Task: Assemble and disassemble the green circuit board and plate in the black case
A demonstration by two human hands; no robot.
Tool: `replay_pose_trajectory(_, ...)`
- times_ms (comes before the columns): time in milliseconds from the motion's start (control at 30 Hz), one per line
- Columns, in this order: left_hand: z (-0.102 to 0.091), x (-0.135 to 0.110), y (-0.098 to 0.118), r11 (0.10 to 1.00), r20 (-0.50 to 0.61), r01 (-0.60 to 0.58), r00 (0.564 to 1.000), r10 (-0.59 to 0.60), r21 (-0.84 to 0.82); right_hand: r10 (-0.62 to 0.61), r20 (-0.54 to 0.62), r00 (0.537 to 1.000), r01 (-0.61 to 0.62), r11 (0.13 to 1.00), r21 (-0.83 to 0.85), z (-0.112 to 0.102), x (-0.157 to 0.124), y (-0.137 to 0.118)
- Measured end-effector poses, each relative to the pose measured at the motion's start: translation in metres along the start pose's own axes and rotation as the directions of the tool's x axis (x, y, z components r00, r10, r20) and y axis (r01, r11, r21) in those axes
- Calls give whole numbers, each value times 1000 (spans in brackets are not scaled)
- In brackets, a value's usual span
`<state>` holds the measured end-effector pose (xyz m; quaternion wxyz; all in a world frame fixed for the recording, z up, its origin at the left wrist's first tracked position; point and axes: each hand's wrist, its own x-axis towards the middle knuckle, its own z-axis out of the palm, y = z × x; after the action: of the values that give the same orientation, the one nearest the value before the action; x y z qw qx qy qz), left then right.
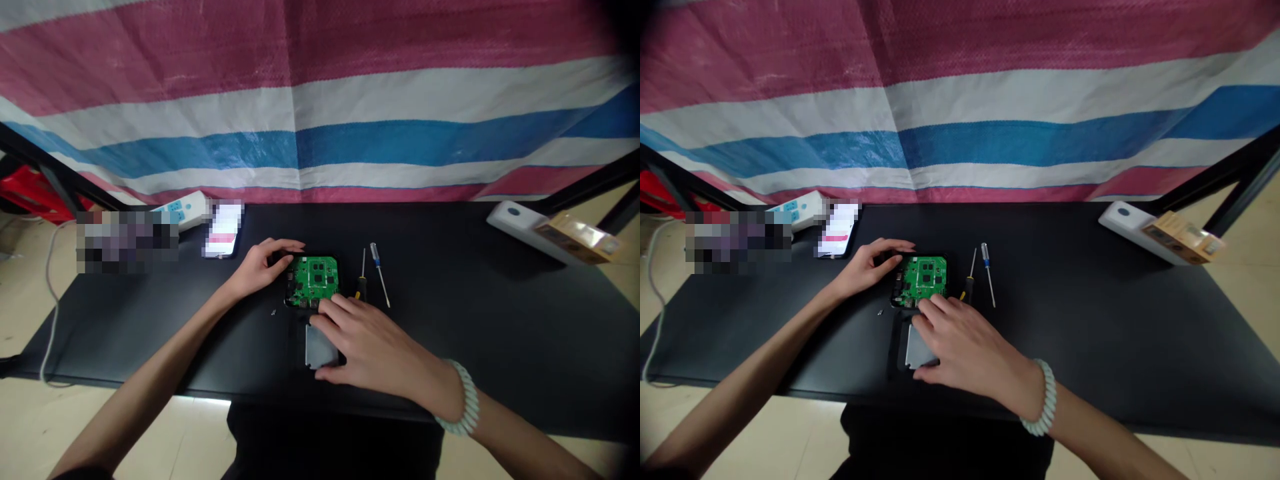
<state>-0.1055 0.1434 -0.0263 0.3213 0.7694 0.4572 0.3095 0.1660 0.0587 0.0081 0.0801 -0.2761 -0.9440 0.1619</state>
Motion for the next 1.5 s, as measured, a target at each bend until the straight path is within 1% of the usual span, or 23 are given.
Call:
replay_pose_trajectory(267,0,0,-1,999,5,-48,999,48,17,14,4,1000,-14,1000,-27,0,1,2)
replay_pose_trajectory(433,1,-1,-3,997,-4,12,1000,-11,71,48,-12,999,-48,998,-41,2,2,9)
replay_pose_trajectory(533,2,-2,-3,995,-11,3,1000,-2,103,46,-43,998,-46,999,20,-3,2,14)
replay_pose_trajectory(600,3,-2,-2,995,-18,-21,1000,23,102,77,-116,990,-67,993,93,-12,2,19)
replay_pose_trajectory(633,4,-2,-2,995,-26,-27,999,30,95,117,-175,977,-95,987,133,-17,2,24)
replay_pose_trajectory(667,4,-2,-2,996,-38,-28,999,31,85,176,-245,954,-137,976,169,-22,2,30)
replay_pose_trajectory(700,4,-3,-1,997,-56,-23,998,27,74,247,-316,916,-190,961,202,-27,1,37)
replay_pose_trajectory(767,5,-3,0,999,-110,0,994,6,51,387,-436,813,-317,921,227,-35,-1,55)
replay_pose_trajectory(833,4,-3,1,999,-168,21,986,-15,33,483,-522,703,-465,868,175,-36,-5,76)
replay_pose_trajectory(867,4,-4,2,999,-189,29,982,-23,30,517,-542,662,-537,832,138,-35,-7,86)
replay_pose_trajectory(933,3,-4,2,999,-209,40,977,-32,36,562,-526,638,-611,786,97,-30,-10,103)
replay_pose_trajectory(1033,3,-4,1,997,-215,52,976,-40,51,572,-527,629,-639,766,68,-18,-11,115)
replay_pose_trajectory(1167,5,-4,-1,997,-199,61,979,-52,38,575,-537,618,-634,768,93,-7,-4,113)
replay_pose_trajectory(1267,5,-4,-1,998,-187,46,982,-38,37,559,-569,603,-608,784,125,-6,0,111)
replay_pose_trajectory(1300,6,-4,-2,998,-188,40,982,-31,42,538,-580,612,-588,799,121,-7,-1,110)
replay_pose_trajectory(1333,6,-4,-2,998,-187,37,982,-27,47,508,-578,638,-561,821,102,-9,-1,110)
replay_pose_trajectory(1367,5,-4,-3,998,-185,35,982,-25,52,470,-561,682,-529,846,65,-11,-3,109)
replay_pose_trajectory(1433,5,-3,-5,998,-177,33,984,-21,62,378,-481,791,-452,891,-41,-16,-6,106)
replay_pose_trajectory(1467,5,-3,-6,997,-174,32,985,-20,66,340,-433,835,-415,906,-88,-18,-8,104)
replay_pose_trajectory(1500,5,-3,-7,997,-174,32,985,-20,67,315,-385,867,-379,920,-102,-20,-10,102)
